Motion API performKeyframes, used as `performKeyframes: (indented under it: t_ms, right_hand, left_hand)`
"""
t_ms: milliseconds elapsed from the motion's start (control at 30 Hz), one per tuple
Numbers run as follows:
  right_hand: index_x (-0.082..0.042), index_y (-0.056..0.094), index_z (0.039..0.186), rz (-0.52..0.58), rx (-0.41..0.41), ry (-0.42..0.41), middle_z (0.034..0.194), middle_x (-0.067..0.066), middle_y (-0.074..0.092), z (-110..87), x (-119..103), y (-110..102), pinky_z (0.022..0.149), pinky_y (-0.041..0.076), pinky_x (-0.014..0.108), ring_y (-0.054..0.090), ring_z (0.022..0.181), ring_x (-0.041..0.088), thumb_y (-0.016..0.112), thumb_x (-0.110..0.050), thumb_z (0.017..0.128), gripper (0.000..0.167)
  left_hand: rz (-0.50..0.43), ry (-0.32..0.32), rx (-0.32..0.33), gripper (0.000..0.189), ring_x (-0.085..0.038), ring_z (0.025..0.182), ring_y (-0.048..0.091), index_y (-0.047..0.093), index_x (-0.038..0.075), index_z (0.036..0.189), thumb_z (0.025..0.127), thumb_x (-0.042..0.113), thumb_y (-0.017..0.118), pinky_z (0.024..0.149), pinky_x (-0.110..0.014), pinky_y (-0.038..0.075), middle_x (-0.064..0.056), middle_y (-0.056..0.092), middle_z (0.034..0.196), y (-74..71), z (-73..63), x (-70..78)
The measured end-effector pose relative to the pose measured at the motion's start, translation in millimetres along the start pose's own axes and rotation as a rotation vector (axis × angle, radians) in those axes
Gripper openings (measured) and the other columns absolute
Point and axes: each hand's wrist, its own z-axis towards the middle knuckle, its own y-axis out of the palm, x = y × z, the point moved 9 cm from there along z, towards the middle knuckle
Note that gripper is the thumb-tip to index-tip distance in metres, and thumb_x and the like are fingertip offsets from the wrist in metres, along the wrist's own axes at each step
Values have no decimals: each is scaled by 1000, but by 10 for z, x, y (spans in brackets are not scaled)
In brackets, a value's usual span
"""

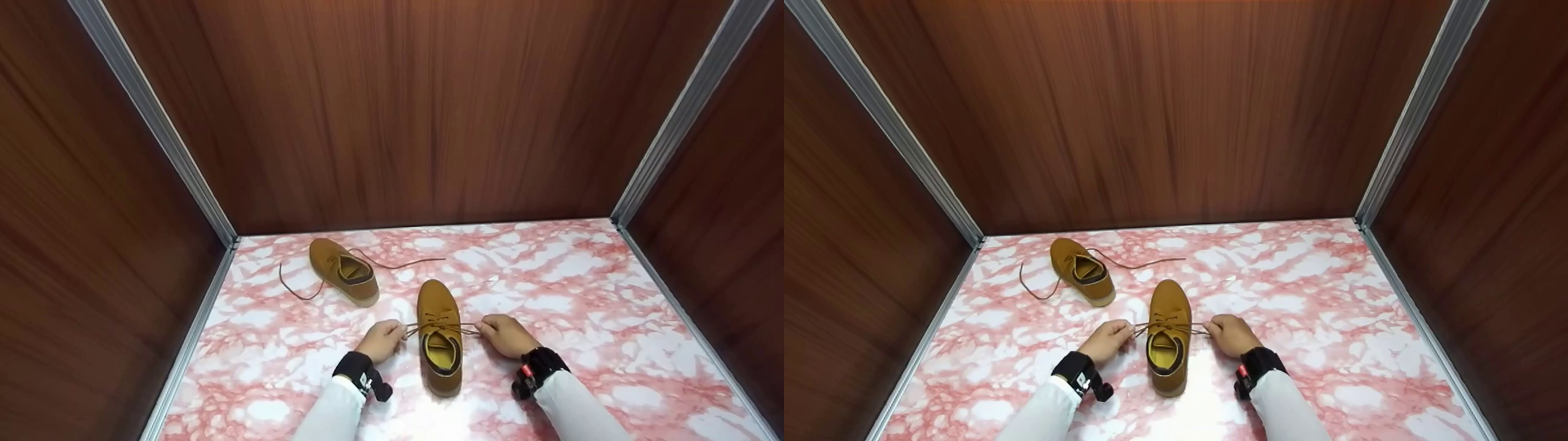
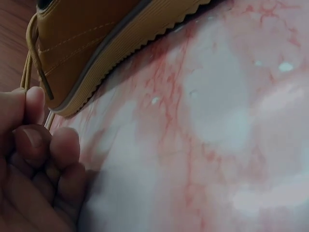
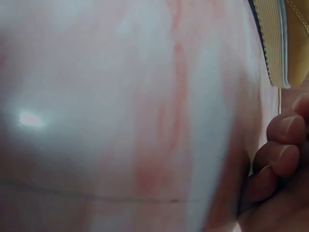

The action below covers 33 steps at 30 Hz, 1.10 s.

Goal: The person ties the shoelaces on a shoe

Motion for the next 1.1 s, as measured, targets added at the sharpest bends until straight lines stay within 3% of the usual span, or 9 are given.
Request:
performKeyframes:
  t_ms: [267, 400, 533, 633, 700, 767, 900, 1100]
  right_hand:
    - [-15, 55, 70, -19, -10, 42, 69, -5, 47, -15, -13, -33, 70, 38, 29, 47, 68, 12, 58, -29, 107, 40]
    - [-14, 66, 83, 20, -15, 63, 72, -3, 56, -46, -50, -50, 71, 43, 30, 53, 69, 12, 57, -31, 108, 32]
    - [-10, 67, 106, 116, -14, 69, 79, 6, 68, -132, -117, -99, 66, 48, 31, 61, 70, 15, 56, -31, 108, 24]
    - [-7, 62, 108, 204, -23, 60, 85, 14, 70, -214, -182, -129, 66, 52, 32, 64, 74, 20, 57, -30, 108, 23]
    - [-4, 61, 105, 251, -47, 41, 89, 18, 69, -261, -240, -124, 68, 55, 35, 66, 77, 25, 55, -29, 109, 26]
    - [0, 62, 104, 291, -89, 17, 92, 21, 70, -301, -302, -93, 70, 58, 41, 68, 79, 30, 54, -30, 109, 31]
    - [4, 64, 106, 335, -172, 10, 96, 22, 73, -358, -383, 9, 74, 61, 45, 72, 81, 32, 53, -34, 110, 40]
    - [5, 65, 110, 378, -240, 36, 100, 22, 75, -418, -465, 162, 79, 63, 44, 74, 87, 33, 53, -38, 109, 45]
  left_hand:
    - [16, -9, 21, 31, -6, 61, 50, 71, 0, 92, 107, 21, 54, 64, -22, 42, 2, 55, 68, 42, 23, 84]
    - [4, -18, 56, 30, -6, 62, 52, 72, -4, 94, 104, 20, 58, 64, -21, 43, -4, 60, 71, -14, 17, 110]
    - [-63, -41, 90, 25, -20, 70, 66, 71, -6, 110, 101, 17, 63, 64, -20, 48, -20, 72, 87, -92, -33, 125]
    - [-81, -63, 99, 34, -33, 85, 73, 67, -5, 125, 99, 17, 65, 65, -21, 50, -26, 74, 102, -141, -83, 155]
    - [-62, -73, 89, 37, -33, 88, 73, 66, -4, 127, 99, 20, 65, 64, -21, 50, -26, 75, 105, -158, -113, 191]
    - [-48, -88, 65, 36, -25, 81, 71, 68, -3, 124, 100, 23, 65, 60, -21, 49, -25, 75, 103, -152, -140, 229]
    - [-41, -111, -16, 30, -10, 65, 56, 72, 2, 112, 102, 29, 63, 56, -21, 46, -16, 71, 87, -63, -184, 275]
    - [-67, -174, -88, 45, -9, 57, 50, 72, -6, 99, 102, 39, 65, 55, -23, 48, 0, 59, 72, 83, -265, 267]
